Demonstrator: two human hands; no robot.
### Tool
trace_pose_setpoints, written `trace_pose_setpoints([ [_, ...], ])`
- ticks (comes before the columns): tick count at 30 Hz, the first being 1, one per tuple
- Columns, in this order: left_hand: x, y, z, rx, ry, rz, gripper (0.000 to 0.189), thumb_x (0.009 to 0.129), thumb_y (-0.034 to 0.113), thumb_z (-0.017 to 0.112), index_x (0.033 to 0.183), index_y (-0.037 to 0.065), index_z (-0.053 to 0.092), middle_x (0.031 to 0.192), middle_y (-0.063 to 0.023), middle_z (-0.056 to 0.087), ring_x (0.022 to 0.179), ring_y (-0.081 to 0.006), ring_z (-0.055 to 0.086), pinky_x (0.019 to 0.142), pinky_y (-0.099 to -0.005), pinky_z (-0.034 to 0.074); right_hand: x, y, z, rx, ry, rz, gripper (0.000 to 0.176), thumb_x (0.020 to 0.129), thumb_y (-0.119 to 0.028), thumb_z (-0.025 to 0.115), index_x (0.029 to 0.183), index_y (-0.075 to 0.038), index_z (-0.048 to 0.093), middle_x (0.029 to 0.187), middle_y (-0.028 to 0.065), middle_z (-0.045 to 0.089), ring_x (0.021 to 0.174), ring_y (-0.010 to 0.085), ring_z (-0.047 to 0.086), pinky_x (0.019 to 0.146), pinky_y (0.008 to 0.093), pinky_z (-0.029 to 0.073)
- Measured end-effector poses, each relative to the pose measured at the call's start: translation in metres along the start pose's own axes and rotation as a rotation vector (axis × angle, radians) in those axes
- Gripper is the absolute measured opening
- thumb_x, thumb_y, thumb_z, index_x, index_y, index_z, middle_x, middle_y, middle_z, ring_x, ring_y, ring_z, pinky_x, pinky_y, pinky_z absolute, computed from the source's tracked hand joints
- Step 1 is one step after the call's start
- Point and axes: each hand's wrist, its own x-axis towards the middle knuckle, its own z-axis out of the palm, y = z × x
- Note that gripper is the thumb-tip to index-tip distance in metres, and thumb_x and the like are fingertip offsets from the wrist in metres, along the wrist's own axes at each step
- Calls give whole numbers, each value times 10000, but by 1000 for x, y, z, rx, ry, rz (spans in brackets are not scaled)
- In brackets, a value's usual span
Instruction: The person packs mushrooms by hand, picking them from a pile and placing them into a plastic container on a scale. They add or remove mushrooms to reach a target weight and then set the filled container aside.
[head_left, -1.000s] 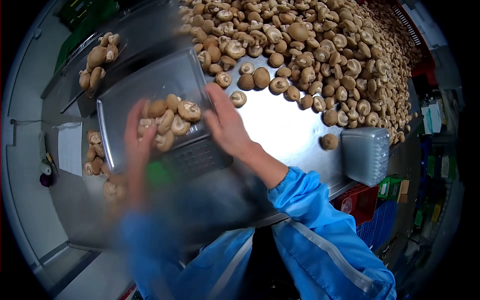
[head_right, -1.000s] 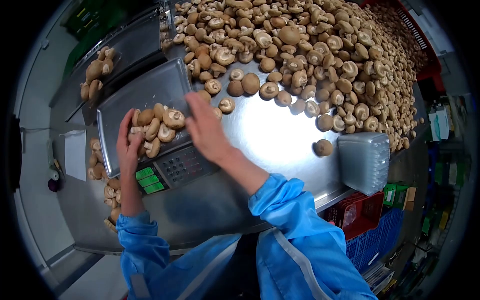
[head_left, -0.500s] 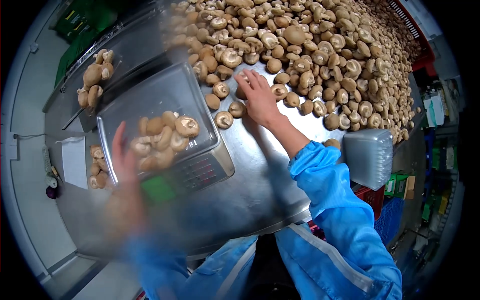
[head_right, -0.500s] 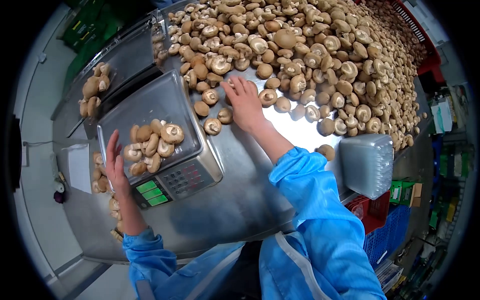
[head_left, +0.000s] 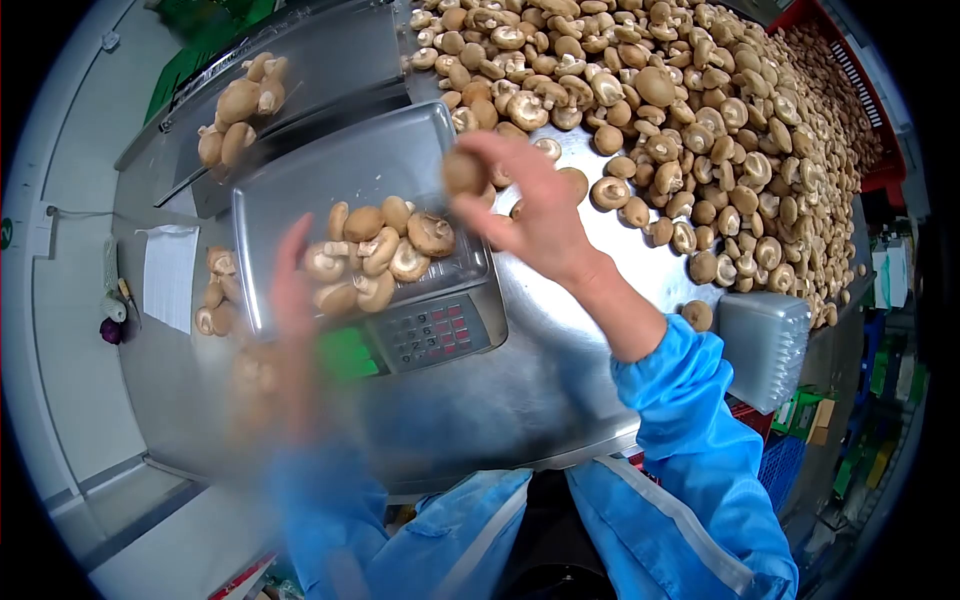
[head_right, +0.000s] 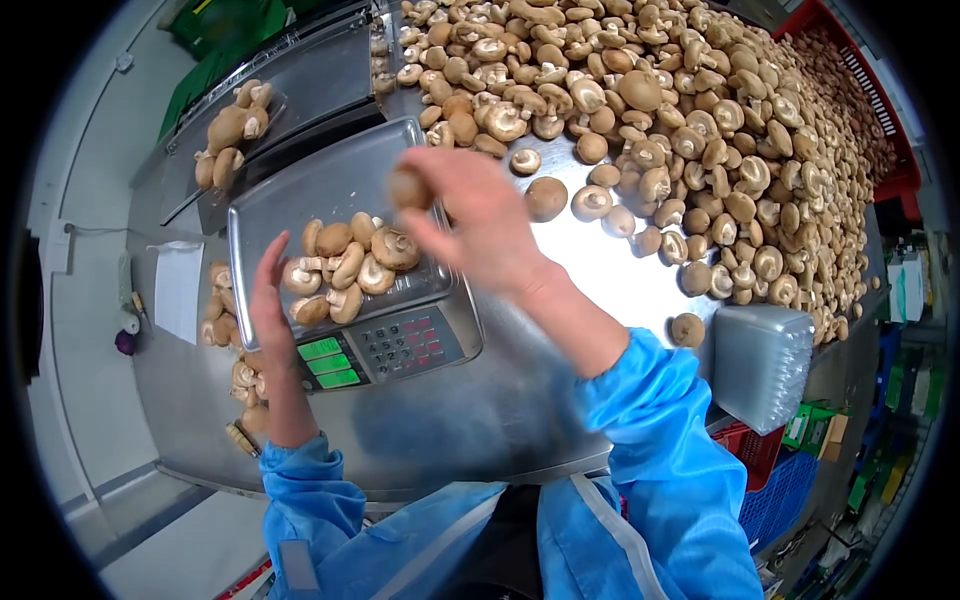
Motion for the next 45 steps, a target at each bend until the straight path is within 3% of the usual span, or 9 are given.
trace_pose_setpoints([
  [3,0,3,22,-84,-12,-110,498,956,256,423,1396,24,443,1377,-125,483,1260,-245,481,1095,-371,355,13,-60,34,108,-66,-245,489,732,-166,750,1176,-68,571,1098,109,610,1012,306,586,962,437,442],
  [4,-6,19,23,-258,-31,36,451,977,197,386,1380,4,445,1354,-128,494,1234,-229,504,1054,-349,403,13,-72,46,70,-128,-255,463,753,-191,728,1170,-76,564,1127,110,589,1061,298,563,1015,456,395],
  [8,2,9,33,-490,53,-187,486,979,274,377,1367,-10,449,1337,-147,508,1191,-223,530,1011,-334,437,-3,-64,103,-97,-199,-127,298,832,-195,614,1106,-85,579,1124,120,574,1175,288,490,1077,469,313],
  [12,-5,16,30,-187,65,52,518,1002,331,339,1333,-37,491,1341,-159,528,1241,-241,493,1045,-340,370,-12,-45,102,-300,-271,-180,270,808,-164,618,1060,-67,600,1126,109,574,1161,281,499,1059,455,336],
  [20,-4,-9,24,-497,96,-24,516,1001,349,340,1327,-18,499,1337,-148,526,1183,-233,530,1036,-365,398,-28,-27,44,147,37,67,231,811,20,616,1040,-8,616,1084,154,612,1045,338,583,890,402,475],
  [31,-13,14,-30,-177,159,223,646,1016,477,199,1369,3,461,1416,-163,481,1347,-270,406,1106,-404,274,-159,-21,-17,43,-16,670,216,931,-45,556,1121,-11,653,1103,107,668,1049,213,626,918,316,482],
  [37,-11,35,-24,-34,89,222,558,1035,422,263,1373,33,478,1423,-131,481,1348,-256,400,1110,-376,286,-223,-39,-27,53,71,854,187,932,-60,557,1070,1,667,1049,137,681,1014,245,644,903,319,484],
  [41,-14,48,-6,260,62,69,430,976,183,407,1361,6,482,1381,-130,512,1300,-256,456,1105,-349,309,-255,-49,-30,28,37,789,178,943,-58,547,1058,16,663,1006,122,682,950,206,643,862,307,498],
  [45,-28,69,8,200,92,100,405,984,177,407,1332,-4,507,1324,-130,549,1231,-232,503,1067,-333,350,-275,-67,-36,71,18,792,169,917,-31,562,1053,8,656,1015,141,667,944,252,647,853,320,501],
])
